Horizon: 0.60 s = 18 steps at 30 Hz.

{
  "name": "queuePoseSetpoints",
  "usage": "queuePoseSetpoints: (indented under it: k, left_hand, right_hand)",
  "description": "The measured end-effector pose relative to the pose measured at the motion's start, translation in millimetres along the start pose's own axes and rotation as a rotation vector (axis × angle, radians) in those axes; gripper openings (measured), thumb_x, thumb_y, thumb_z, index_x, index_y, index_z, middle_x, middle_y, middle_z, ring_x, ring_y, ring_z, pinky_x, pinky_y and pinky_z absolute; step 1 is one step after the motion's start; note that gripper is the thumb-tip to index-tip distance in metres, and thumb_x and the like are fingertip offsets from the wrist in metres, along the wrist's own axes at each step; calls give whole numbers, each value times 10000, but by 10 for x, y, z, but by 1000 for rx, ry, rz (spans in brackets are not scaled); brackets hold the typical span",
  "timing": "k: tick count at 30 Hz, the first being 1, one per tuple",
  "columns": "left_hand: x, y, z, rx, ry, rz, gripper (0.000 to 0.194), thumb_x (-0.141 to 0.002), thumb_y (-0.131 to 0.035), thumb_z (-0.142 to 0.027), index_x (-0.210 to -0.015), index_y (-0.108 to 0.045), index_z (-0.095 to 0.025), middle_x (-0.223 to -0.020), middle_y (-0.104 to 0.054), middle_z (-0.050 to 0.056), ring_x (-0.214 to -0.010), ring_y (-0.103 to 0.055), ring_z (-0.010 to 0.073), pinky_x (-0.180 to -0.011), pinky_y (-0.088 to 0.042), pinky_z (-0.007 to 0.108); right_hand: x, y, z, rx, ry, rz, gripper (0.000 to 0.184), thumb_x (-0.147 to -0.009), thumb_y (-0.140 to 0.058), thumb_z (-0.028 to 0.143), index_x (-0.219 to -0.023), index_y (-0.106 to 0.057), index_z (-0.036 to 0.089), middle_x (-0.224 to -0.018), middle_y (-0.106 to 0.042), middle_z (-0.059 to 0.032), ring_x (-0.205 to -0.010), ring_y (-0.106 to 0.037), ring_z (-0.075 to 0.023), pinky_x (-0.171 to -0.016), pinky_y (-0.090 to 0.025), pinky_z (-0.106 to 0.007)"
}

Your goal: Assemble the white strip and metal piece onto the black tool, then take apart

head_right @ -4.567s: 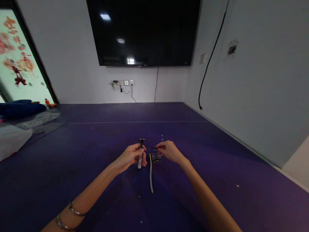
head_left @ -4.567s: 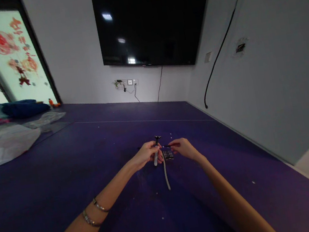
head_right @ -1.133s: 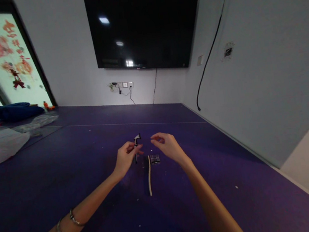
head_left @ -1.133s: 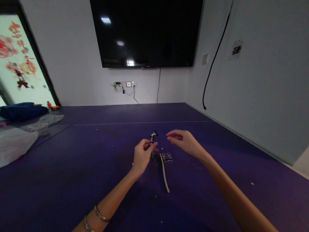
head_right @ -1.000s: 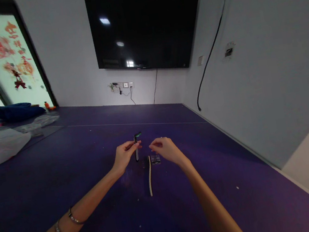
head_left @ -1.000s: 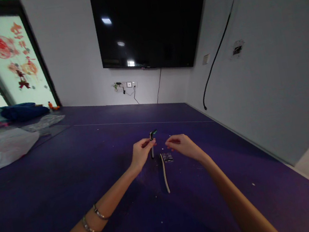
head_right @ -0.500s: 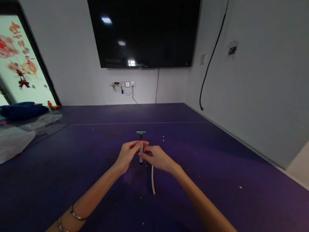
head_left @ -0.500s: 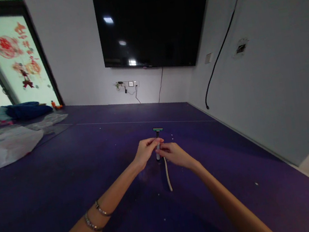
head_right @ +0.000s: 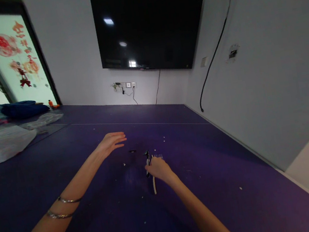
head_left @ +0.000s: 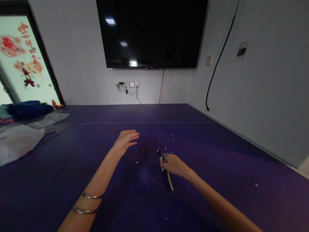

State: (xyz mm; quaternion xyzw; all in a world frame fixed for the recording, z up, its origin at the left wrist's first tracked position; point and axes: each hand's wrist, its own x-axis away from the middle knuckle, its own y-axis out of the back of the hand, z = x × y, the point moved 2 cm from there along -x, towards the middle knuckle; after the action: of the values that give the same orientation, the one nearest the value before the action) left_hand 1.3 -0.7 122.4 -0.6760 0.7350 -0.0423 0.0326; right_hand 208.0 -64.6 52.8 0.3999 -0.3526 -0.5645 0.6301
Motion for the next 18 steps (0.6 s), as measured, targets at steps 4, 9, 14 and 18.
queuePoseSetpoints:
  k: [4, 9, 14, 18]
  left_hand:
    - [-20, 12, 9, 3, 7, 22, 367, -608, -707, -171, -943, -583, -85, -1021, -630, 167, -1006, -581, 260, -810, -475, 398]
    - [-10, 1, -4, 2, 21, 29, 341, -615, -692, -136, -939, -597, -93, -1057, -624, 173, -1003, -585, 262, -830, -466, 422]
    - [-1, 6, -14, -4, 13, 49, 354, -604, -705, -154, -937, -600, -95, -1125, -594, 183, -1006, -584, 267, -808, -476, 406]
    - [9, -4, -3, -24, 15, 81, 364, -595, -710, -181, -937, -612, -103, -1133, -594, 176, -1012, -579, 264, -794, -478, 391]
  right_hand:
    - [3, -42, 28, 64, -34, 24, 275, -739, -461, 317, -716, -667, 135, -718, -667, -118, -675, -632, -205, -541, -387, -237]
    - [16, -21, 87, 80, -43, 65, 292, -727, -468, 335, -766, -678, 136, -799, -680, -141, -745, -646, -226, -611, -435, -266]
    - [29, -13, 105, 138, -46, 71, 275, -707, -496, 361, -736, -678, 156, -812, -684, -125, -769, -644, -244, -639, -438, -290]
    - [26, 26, 81, 137, -24, 63, 311, -734, -471, 399, -691, -668, 163, -758, -678, -110, -713, -637, -221, -594, -418, -269]
